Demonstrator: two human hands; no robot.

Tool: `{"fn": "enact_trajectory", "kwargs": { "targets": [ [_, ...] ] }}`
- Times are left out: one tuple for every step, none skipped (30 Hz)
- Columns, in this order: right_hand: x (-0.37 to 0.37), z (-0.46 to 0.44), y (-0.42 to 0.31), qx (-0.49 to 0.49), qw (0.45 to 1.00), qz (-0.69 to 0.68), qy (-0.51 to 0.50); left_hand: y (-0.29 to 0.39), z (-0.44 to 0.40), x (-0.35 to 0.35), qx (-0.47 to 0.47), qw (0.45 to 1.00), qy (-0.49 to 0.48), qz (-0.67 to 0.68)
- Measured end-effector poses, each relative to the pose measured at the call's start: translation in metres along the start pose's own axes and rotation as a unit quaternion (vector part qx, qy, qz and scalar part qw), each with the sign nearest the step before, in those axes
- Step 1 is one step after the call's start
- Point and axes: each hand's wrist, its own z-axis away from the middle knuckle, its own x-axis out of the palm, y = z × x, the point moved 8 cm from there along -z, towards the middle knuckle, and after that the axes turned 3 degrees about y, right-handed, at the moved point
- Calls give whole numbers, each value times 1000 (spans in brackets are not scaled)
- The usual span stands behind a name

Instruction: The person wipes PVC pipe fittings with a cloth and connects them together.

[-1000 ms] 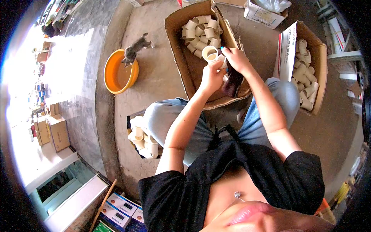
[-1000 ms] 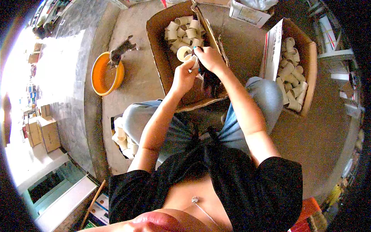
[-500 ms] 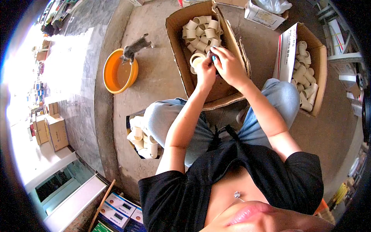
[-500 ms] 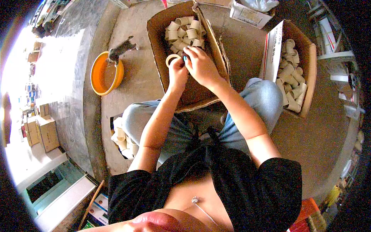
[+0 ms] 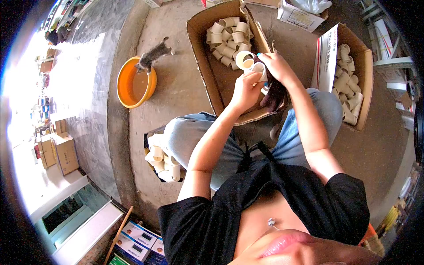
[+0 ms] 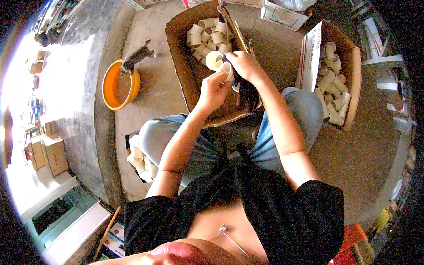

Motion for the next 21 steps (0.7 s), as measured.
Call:
{"fn": "enact_trajectory", "kwargs": {
  "targets": [
    [-4,4,-7,-10,997,65,32,-7,0,1,-35,999,0,12],
    [-6,8,-15,-19,989,130,63,-15,2,2,-70,997,1,24],
    [-6,15,-27,-45,985,138,96,-30,5,4,-103,994,8,37],
    [-3,19,-35,-55,980,169,95,-40,5,7,-156,986,-24,49],
    [1,26,-46,-102,973,173,111,-47,4,3,-183,982,-13,45],
    [5,34,-57,-150,965,176,127,-54,5,2,-209,977,-2,42],
    [13,39,-61,-178,961,166,130,-54,6,-6,-210,969,80,104],
    [25,45,-65,-249,938,198,134,-61,8,-12,-222,952,155,145],
    [33,52,-69,-256,934,209,134,-71,9,-12,-223,943,169,178],
    [41,59,-73,-263,930,220,134,-80,10,-14,-224,934,184,210],
    [45,60,-74,-283,921,228,141,-88,12,-10,-234,925,171,247],
    [42,58,-74,-281,924,217,142,-80,10,-12,-234,929,168,233],
    [38,53,-74,-279,927,205,144,-70,7,-15,-233,933,164,219],
    [33,48,-73,-277,930,192,145,-64,6,-17,-233,937,161,204],
    [26,40,-73,-274,939,157,135,-71,5,-12,-190,963,121,148],
    [18,34,-68,-230,956,115,137,-54,2,-12,-141,980,91,105],
    [14,26,-62,-168,972,129,107,-52,4,-8,-127,985,78,84],
    [11,19,-52,-104,982,141,76,-46,4,-5,-112,990,65,63],
    [7,14,-47,-97,981,143,89,-37,3,-5,-94,994,41,46],
    [4,11,-38,-52,987,127,80,-34,3,-1,-73,997,2,27],
    [0,7,-31,-27,989,123,80,-27,3,1,-59,998,-3,38]
  ]
}}
